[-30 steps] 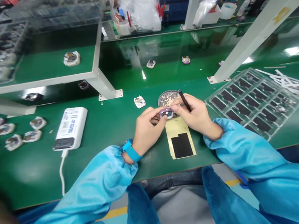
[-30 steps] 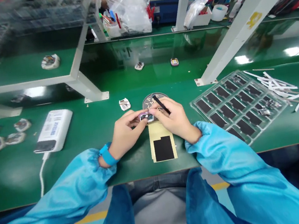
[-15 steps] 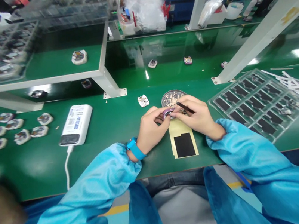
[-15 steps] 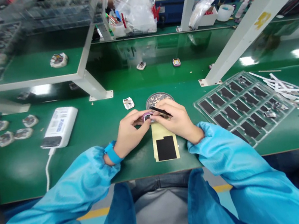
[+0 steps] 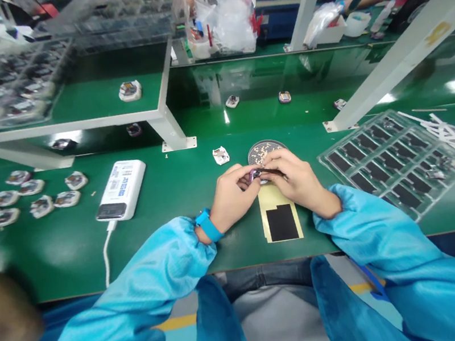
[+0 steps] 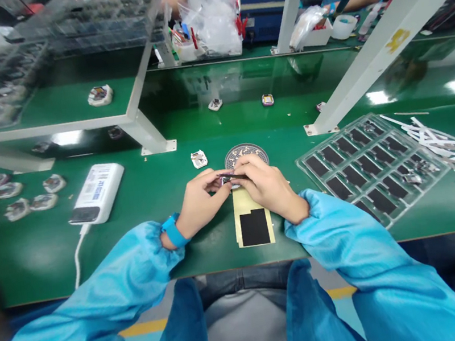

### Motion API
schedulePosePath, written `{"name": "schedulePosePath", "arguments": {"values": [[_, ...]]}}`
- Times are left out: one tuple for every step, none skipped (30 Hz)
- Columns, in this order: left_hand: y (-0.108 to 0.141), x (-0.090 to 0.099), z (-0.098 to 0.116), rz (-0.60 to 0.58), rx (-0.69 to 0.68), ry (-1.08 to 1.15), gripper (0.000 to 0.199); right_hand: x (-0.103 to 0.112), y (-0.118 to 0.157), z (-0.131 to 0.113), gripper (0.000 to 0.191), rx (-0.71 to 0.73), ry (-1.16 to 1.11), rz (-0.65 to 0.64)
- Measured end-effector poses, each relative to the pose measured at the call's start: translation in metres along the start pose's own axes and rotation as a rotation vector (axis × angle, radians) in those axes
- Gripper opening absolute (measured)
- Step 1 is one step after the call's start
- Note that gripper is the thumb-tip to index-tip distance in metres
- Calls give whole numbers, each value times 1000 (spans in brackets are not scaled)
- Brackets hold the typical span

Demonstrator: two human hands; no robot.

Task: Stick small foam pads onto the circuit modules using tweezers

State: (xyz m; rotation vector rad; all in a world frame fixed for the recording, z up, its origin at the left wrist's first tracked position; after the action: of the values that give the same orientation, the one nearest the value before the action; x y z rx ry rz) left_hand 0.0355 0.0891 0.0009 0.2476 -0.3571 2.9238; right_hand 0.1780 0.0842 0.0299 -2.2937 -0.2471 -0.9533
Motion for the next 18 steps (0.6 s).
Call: {"name": "schedulePosePath", "arguments": {"values": [[-5, 1, -1, -12, 0, -13, 28, 1, -1, 2, 12, -9, 2, -9], [-12, 5, -2, -19, -3, -35, 28, 3, -2, 5, 11, -22, 4, -6], [-22, 11, -3, -18, -13, -72, 29, 6, -3, 9, 11, -44, 14, 4], [-36, 20, -5, -8, -21, -121, 32, 10, -4, 15, 12, -74, 38, 19], [-53, 33, -6, 21, -44, -192, 36, 14, -5, 23, 13, -114, 76, 31], [-73, 46, -7, 53, -76, -294, 37, 17, -5, 31, 14, -159, 122, 33], [-94, 58, -12, 67, -77, -418, 34, 18, -6, 38, 17, -200, 164, 21], [-117, 70, -21, 72, -34, -548, 31, 20, -6, 44, 20, -235, 191, 8], [-139, 80, -33, 63, 41, -667, 30, 21, -6, 48, 22, -259, 198, 0], [-159, 86, -46, 27, 126, -757, 29, 23, -7, 50, 23, -272, 187, -1], [-177, 89, -58, -21, 205, -818, 30, 25, -8, 50, 23, -274, 162, 7], [-193, 90, -66, -34, 243, -868, 32, 27, -9, 48, 23, -270, 130, 25], [-207, 88, -69, -36, 243, -907, 38, 31, -9, 46, 23, -263, 95, 51], [-219, 84, -71, -24, 227, -930, 46, 35, -10, 43, 23, -258, 60, 78], [-228, 79, -72, -8, 215, -936, 54, 39, -11, 41, 24, -255, 27, 102], [-234, 73, -74, 4, 214, -932, 61, 44, -11, 40, 27, -258, -1, 124], [-239, 67, -76, 11, 217, -927, 66, 48, -11, 39, 32, -270, -22, 141], [-242, 60, -77, 17, 218, -929, 68, 51, -11, 41, 37, -293, -41, 150]]}}
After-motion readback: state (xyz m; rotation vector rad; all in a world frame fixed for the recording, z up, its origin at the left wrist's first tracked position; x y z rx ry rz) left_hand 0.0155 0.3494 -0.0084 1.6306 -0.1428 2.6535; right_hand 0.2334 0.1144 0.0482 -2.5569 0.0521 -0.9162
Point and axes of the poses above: each hand's wrist, its own y-axis away from the middle knuckle, its own x-axis out of the back of the hand, z = x × y, the point moved 9 cm from there along -y, towards the middle knuckle, and after that the axes turned 6 degrees about y, right-handed, at the moved point
